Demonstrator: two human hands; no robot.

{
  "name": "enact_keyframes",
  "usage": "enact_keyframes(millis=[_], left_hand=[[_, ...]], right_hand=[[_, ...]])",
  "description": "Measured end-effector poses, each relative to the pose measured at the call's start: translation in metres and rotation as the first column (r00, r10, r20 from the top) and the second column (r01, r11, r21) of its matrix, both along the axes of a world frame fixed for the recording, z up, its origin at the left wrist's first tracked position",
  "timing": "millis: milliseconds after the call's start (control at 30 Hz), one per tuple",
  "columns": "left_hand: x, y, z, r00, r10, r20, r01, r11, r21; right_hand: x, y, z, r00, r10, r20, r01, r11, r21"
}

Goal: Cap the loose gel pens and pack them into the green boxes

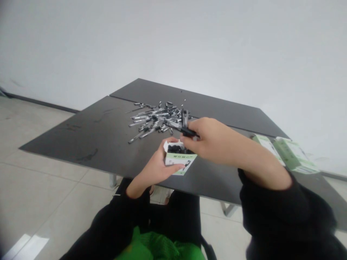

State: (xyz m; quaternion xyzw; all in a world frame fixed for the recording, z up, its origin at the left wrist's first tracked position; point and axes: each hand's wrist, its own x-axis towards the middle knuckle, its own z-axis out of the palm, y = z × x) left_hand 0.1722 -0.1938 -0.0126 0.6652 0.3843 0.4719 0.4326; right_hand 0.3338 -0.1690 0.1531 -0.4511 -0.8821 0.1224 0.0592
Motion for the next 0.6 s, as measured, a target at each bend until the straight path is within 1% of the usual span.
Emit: enact_keyframes(millis=[67,133,200,300,367,433,500,600], left_hand=[[0.000,0.001,-0.001,1.000,0.019,-0.009,-0.019,1.000,-0.003],[0.001,0.001,-0.002,1.000,0.028,-0.010,-0.028,1.000,0.005],[0.000,0.001,-0.002,1.000,0.022,0.000,-0.022,0.999,0.024],[0.000,0.001,-0.002,1.000,0.018,0.010,-0.018,0.999,0.051],[-0.001,0.000,-0.003,1.000,0.019,0.010,-0.020,0.998,0.054],[-0.001,0.000,-0.003,1.000,0.017,0.016,-0.018,0.999,0.047],[-0.001,0.001,-0.004,0.999,0.016,0.031,-0.017,0.999,0.027],[0.000,0.002,-0.004,0.999,0.022,0.042,-0.022,1.000,-0.009]], right_hand=[[0.011,-0.005,-0.007,1.000,-0.004,0.019,0.005,0.999,-0.037],[0.019,-0.009,-0.012,1.000,-0.004,-0.018,0.004,1.000,-0.022],[0.023,-0.014,-0.015,0.993,-0.011,-0.119,0.014,1.000,0.027],[0.023,-0.021,-0.016,0.959,-0.053,-0.278,0.081,0.992,0.091],[0.022,-0.024,-0.018,0.941,-0.067,-0.331,0.121,0.982,0.145],[0.022,-0.025,-0.022,0.940,-0.028,-0.340,0.101,0.975,0.199],[0.024,-0.026,-0.027,0.948,0.038,-0.315,0.038,0.972,0.233],[0.030,-0.028,-0.035,0.966,0.097,-0.240,-0.042,0.973,0.226]])
